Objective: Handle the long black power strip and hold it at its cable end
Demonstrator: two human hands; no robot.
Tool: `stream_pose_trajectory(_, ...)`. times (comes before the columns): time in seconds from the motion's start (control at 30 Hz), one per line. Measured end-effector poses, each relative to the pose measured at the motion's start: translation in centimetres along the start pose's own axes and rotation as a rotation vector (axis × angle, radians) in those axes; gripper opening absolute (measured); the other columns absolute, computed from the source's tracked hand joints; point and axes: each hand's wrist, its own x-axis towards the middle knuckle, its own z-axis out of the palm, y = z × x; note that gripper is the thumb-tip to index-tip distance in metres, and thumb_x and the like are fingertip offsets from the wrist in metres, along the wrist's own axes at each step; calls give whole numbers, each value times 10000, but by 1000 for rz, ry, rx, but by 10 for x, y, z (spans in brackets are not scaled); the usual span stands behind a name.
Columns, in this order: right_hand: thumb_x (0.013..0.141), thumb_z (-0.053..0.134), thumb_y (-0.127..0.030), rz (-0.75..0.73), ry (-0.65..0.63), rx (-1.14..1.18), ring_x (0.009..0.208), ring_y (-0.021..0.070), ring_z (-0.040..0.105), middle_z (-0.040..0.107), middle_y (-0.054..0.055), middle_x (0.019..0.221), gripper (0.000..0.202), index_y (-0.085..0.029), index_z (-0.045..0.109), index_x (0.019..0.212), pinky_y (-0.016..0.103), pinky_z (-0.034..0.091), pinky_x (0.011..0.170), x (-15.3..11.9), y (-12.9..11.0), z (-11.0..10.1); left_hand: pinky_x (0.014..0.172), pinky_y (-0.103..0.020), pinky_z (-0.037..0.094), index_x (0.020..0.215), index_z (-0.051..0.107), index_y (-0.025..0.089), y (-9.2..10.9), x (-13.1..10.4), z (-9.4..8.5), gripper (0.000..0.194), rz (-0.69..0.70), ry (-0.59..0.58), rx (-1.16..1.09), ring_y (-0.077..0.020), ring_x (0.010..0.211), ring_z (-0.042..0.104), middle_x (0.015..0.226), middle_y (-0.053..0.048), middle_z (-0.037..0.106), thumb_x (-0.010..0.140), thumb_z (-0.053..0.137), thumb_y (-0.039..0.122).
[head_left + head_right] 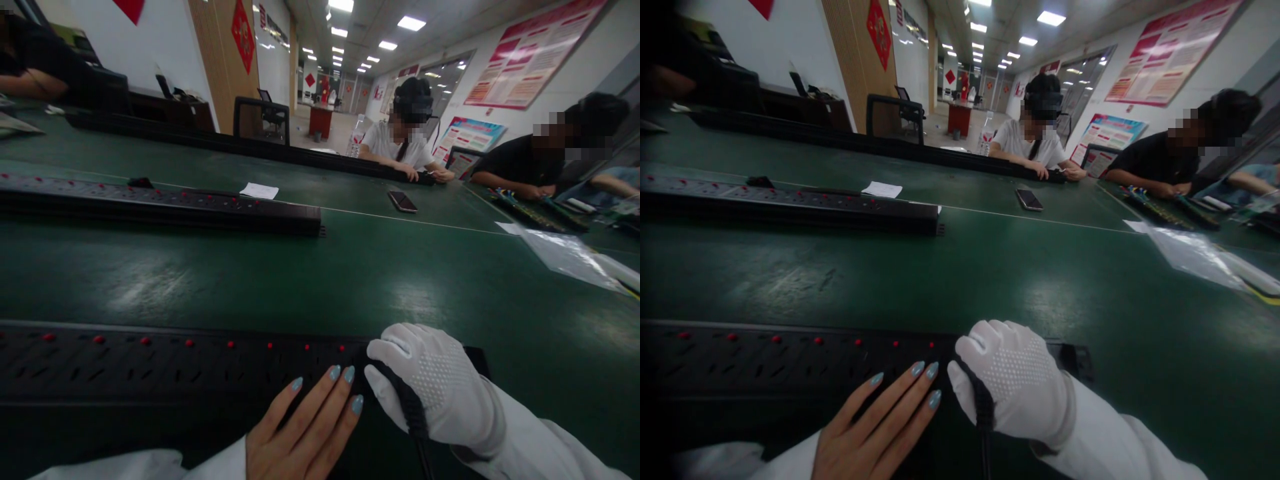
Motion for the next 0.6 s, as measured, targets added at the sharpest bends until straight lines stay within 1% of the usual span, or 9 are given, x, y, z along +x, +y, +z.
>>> stream_pose_trajectory(0.13, 847, 467, -284, 14, -24, -18, 586, 130, 457, 528, -1, 702, 137, -215, 579, 809, 275, 289, 555, -1, 0, 1, 1129, -371, 104, 1217, 576, 197, 0, 0, 1, 363, -2, 35, -18, -188, 1382, 244, 1456, -56, 351, 870, 574, 303)
stream_pose_trajectory(0.27, 847, 479, -286, 8, -18, -19, 598, 129, 474, 535, 3, 716, 135, -208, 588, 834, 274, 300, 563, -1, -1, 1, 1131, -366, 78, 1252, 544, 199, 1, 0, -1, 401, -21, -10, -6, -176, 1397, 197, 1487, -50, 273, 865, 580, 300)
stream_pose_trajectory(0.43, 843, 491, -279, 4, 18, -38, 593, 128, 472, 538, 0, 714, 129, -207, 597, 852, 271, 303, 560, 0, -2, 1, 1128, -385, 52, 1274, 520, 205, 1, -1, 1, 385, -14, -26, -23, -160, 1402, 175, 1506, -38, 217, 896, 525, 280)
stream_pose_trajectory(0.5, 844, 491, -280, 0, 24, -44, 590, 127, 469, 538, -2, 709, 130, -206, 598, 849, 271, 306, 561, 0, -2, 1, 1126, -392, 53, 1285, 511, 203, 1, -3, 3, 380, -14, -22, -30, -163, 1400, 183, 1507, -35, 224, 926, 479, 323)
stream_pose_trajectory(0.6, 846, 491, -285, -1, 22, -49, 602, 128, 477, 545, 1, 721, 137, -204, 600, 861, 271, 312, 567, 0, -2, 1, 1124, -407, 50, 1298, 504, 188, 0, -5, 4, 461, -7, -16, -45, -183, 1396, 197, 1504, -48, 247, 960, 376, 475)
